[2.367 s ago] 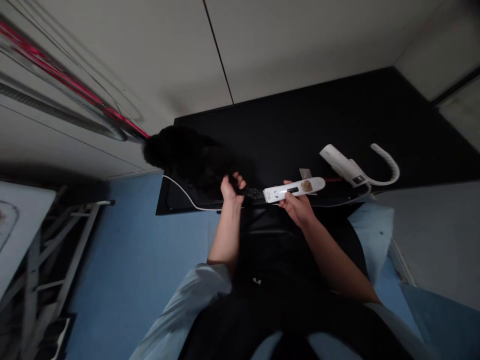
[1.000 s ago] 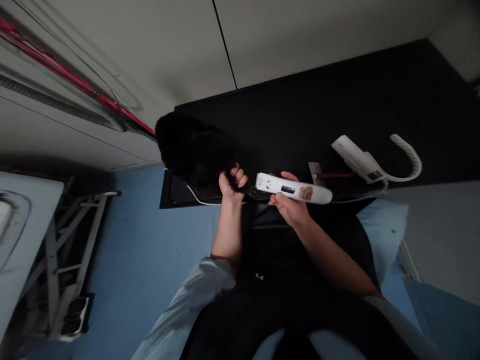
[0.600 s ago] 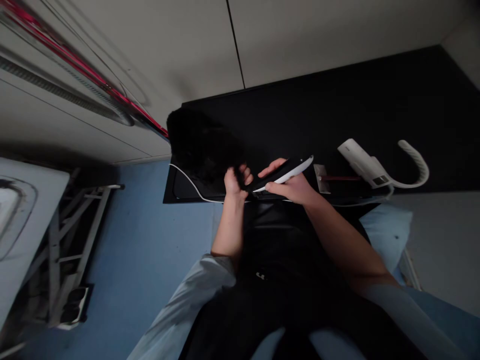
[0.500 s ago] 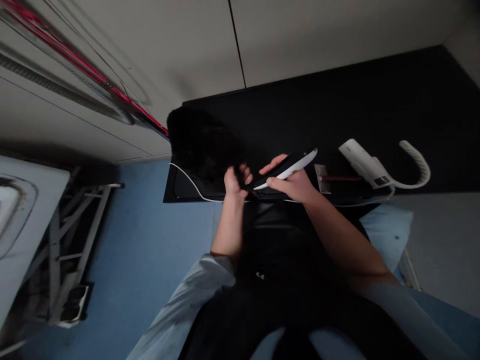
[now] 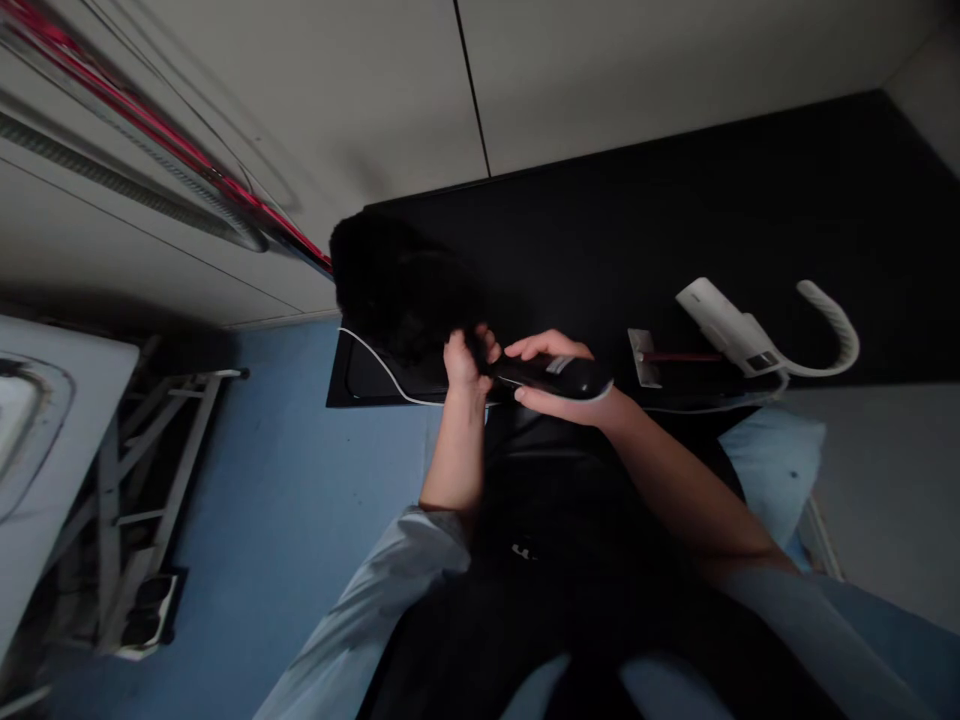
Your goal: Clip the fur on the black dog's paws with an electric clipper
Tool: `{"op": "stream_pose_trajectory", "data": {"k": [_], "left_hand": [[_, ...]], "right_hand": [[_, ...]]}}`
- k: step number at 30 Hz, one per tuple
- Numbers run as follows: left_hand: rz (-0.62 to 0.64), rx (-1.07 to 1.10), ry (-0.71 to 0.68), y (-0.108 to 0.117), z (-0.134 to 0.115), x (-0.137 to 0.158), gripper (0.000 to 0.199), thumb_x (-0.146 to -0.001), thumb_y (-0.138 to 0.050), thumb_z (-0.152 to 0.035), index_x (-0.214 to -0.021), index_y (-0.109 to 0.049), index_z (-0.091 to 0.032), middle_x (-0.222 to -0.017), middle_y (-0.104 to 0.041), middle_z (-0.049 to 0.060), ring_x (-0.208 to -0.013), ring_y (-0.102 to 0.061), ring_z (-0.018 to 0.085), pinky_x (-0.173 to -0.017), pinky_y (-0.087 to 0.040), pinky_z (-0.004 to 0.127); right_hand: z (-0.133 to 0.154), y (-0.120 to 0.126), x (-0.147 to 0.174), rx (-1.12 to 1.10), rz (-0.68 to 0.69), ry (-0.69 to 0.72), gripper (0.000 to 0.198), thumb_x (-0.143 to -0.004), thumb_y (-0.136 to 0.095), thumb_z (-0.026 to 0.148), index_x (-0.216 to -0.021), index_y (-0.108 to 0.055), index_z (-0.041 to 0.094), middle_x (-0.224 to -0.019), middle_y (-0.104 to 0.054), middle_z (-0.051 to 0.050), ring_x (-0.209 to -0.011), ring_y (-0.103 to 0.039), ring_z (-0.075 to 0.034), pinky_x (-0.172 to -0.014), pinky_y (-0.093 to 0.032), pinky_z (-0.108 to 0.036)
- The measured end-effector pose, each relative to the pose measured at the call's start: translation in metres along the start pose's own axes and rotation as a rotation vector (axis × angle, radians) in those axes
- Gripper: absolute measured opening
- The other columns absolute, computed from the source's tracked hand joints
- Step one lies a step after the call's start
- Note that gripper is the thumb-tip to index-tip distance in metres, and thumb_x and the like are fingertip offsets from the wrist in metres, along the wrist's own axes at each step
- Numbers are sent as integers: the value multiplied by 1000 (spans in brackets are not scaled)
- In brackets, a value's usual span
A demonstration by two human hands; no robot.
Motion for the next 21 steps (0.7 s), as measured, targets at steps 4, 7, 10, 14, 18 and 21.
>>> {"op": "stream_pose_trajectory", "data": {"k": [4,7,10,14,18,21], "left_hand": [[88,63,23,7,-7,-4,27,-87,-46,-31,-64,-44,-17,-51,-37,-6,-36,-26,3,-33,-18,15],[153,75,35,18,-10,-10,31,-89,-45,-36,-64,-45,-17,-53,-33,-5,-37,-20,3,-31,-19,14],[220,128,-2,29,-8,-16,30,-88,-48,-39,-67,-49,-18,-54,-28,-6,-38,-14,4,-29,-16,13],[205,108,-102,37,-7,-19,30,-82,-53,-51,-85,-60,-22,-55,-23,-7,-38,-6,4,-26,-9,14],[150,56,-181,35,-7,-16,32,-80,-55,-55,-92,-62,-26,-54,-18,-8,-38,-3,4,-26,-6,17],[202,101,-196,33,-7,-14,24,-82,-56,-48,-91,-62,-26,-53,-19,-8,-36,-6,4,-27,-11,17]], "right_hand": [[-7,3,19,-2,-67,-55,31,-62,-74,18,-91,-61,23,-91,-70,-3,-82,-67,-19,-78,-51,-35],[-12,3,20,-168,-137,-13,35,-63,-74,17,-93,-58,23,-110,-67,-6,-100,-64,-21,-87,-49,-38],[-26,0,9,-318,-27,-78,32,-62,-73,18,-90,-57,21,-103,-69,-5,-93,-64,-19,-81,-51,-35],[-52,-9,-7,-714,-197,-287,27,-68,-66,28,-89,-50,23,-85,-72,1,-49,-52,-8,-45,-41,-21],[-63,-26,-16,-973,-171,-413,34,-62,-68,32,-87,-48,23,-87,-72,0,-42,-45,-6,-39,-35,-20],[-65,-34,-19,-1075,-201,-490,33,-62,-67,35,-85,-47,22,-79,-72,0,-39,-41,-5,-36,-30,-18]]}}
Point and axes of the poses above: each hand's wrist, its own x-axis away from the middle knuckle, its own y-axis out of the back of the hand, z = x × y, the point moved 1 cm from there along -x, towards the middle knuckle
